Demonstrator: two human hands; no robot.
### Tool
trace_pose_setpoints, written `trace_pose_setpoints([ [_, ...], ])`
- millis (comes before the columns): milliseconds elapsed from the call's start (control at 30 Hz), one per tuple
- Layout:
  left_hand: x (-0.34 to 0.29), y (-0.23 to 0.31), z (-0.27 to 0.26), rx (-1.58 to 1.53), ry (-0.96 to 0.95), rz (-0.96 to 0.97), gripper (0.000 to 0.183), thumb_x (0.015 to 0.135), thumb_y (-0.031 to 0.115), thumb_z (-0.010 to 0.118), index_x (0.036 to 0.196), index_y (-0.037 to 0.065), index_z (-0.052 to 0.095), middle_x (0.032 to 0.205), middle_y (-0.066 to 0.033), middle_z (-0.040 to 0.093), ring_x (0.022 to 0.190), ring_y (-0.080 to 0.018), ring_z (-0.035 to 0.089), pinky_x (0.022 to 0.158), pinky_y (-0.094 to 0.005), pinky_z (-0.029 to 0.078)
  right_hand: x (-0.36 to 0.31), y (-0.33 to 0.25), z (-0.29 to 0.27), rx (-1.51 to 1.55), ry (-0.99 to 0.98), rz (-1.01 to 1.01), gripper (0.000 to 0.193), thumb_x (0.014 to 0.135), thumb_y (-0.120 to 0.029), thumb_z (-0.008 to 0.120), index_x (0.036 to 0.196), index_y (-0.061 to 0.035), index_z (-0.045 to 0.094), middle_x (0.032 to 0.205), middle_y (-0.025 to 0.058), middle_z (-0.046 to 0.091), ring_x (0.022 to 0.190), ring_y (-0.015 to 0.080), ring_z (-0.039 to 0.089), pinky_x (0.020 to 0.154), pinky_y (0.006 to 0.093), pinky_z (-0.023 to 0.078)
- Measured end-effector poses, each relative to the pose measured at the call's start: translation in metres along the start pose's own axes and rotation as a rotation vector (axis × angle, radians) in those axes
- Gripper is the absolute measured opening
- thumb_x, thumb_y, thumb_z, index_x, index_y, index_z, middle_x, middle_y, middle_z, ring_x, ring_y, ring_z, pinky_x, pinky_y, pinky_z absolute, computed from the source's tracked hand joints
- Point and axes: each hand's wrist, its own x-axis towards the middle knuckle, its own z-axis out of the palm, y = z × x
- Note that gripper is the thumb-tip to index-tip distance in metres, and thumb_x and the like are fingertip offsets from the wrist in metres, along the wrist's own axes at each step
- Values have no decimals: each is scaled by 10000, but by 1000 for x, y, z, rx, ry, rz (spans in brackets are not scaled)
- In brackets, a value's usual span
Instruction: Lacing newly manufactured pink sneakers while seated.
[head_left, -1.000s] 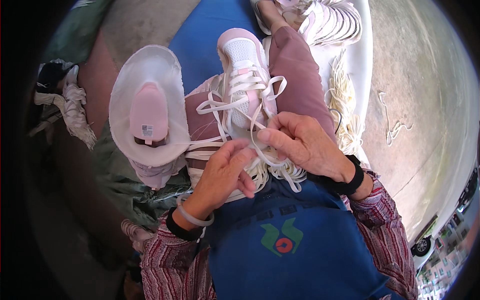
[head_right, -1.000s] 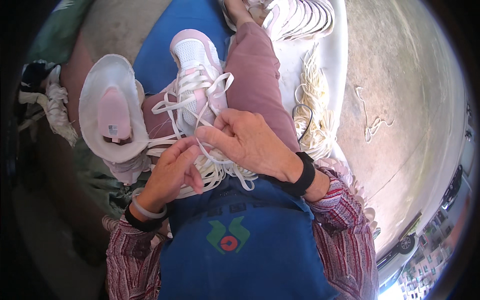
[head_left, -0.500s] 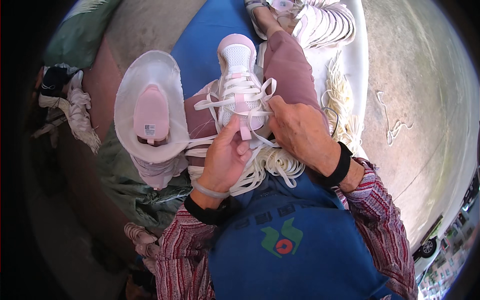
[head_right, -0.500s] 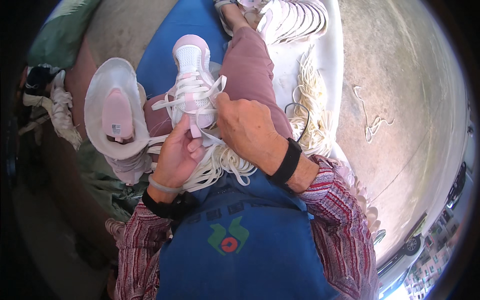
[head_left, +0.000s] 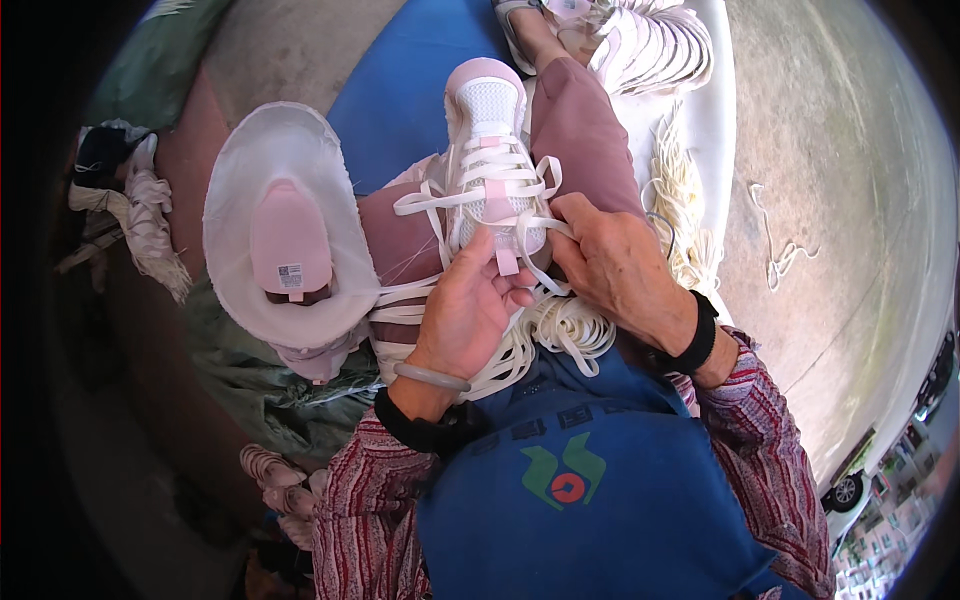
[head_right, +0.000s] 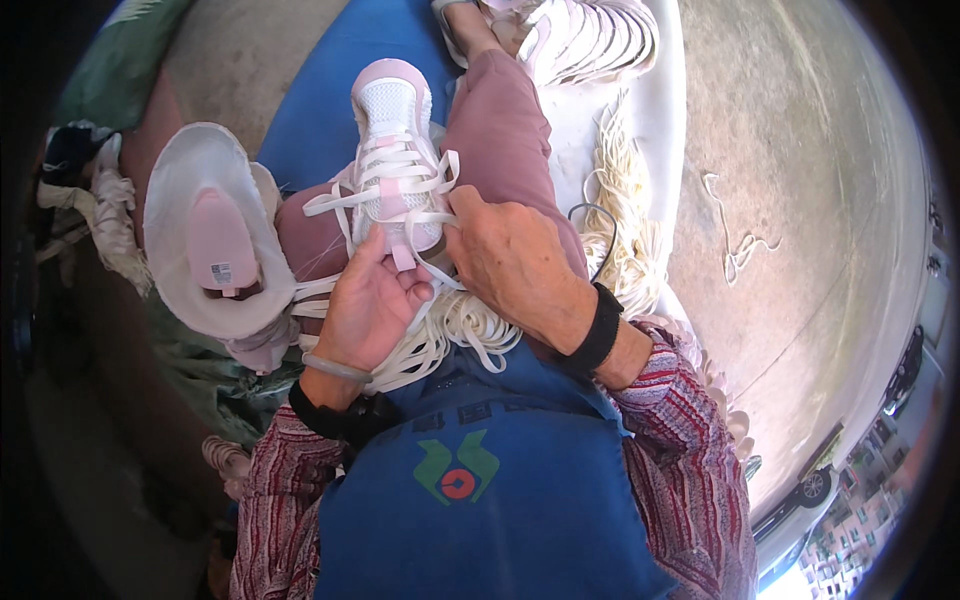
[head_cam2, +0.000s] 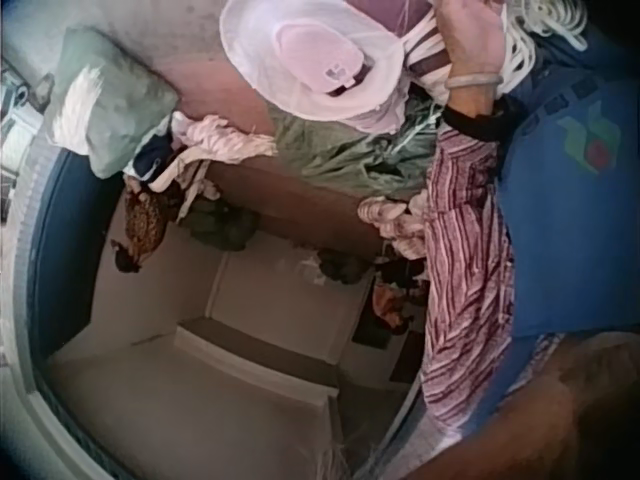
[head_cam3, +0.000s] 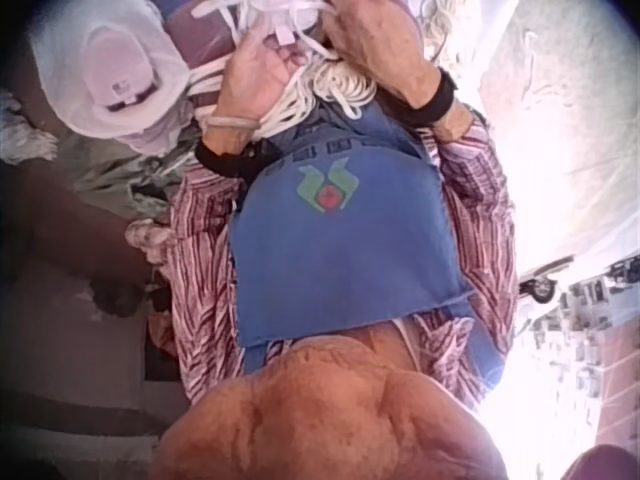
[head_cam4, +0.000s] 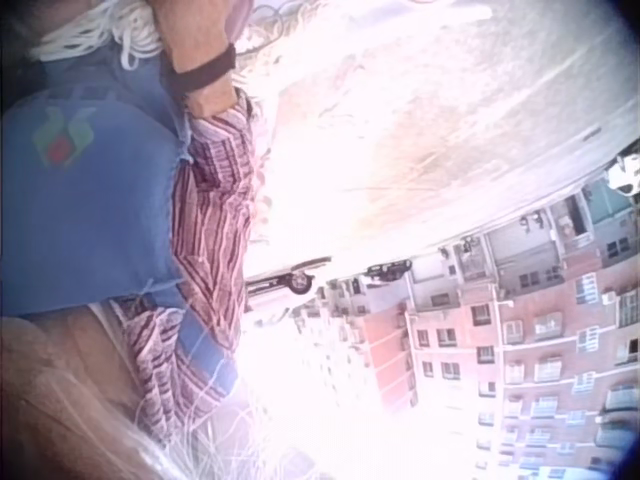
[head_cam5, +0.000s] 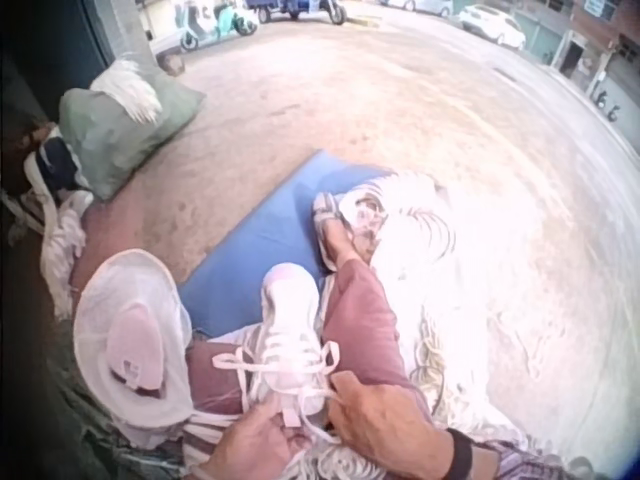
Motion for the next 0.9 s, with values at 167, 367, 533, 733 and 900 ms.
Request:
trace_pose_setpoints([
  [167,2,-2,31,7,80,16,433,1034,314,465,1393,75,428,1309,-71,543,1167,-198,537,1003,-390,436,-4,5,-6,47,-33,66,139,903,-108,585,995,-5,570,675,234,601,617,412,607,559,461,472],
  [367,1,-5,34,17,22,18,483,1038,294,444,1445,47,360,1387,-111,489,1266,-248,486,1094,-429,375,-11,6,-15,287,-12,79,171,913,-123,581,1028,0,552,660,211,612,632,391,632,579,461,481],
  [533,2,-4,37,21,63,-11,489,1039,317,428,1431,31,367,1376,-125,494,1267,-256,484,1095,-437,369,-20,-2,-38,596,-222,241,137,942,-113,557,993,10,590,719,196,638,644,391,624,584,425,489],
  [733,-14,1,26,-12,19,-123,447,1044,345,397,1336,9,439,1262,-142,558,1177,-254,548,1012,-413,435,-35,-10,-31,583,-379,-12,168,942,-140,568,1054,-19,600,713,214,622,679,414,623,600,465,493],
  [900,-26,3,41,241,122,-185,391,1049,345,382,1169,6,537,1033,-97,623,996,-212,602,883,-368,489,-34,-12,-31,568,-381,-41,151,954,-161,564,1025,-32,598,686,195,612,668,415,623,605,483,489],
])
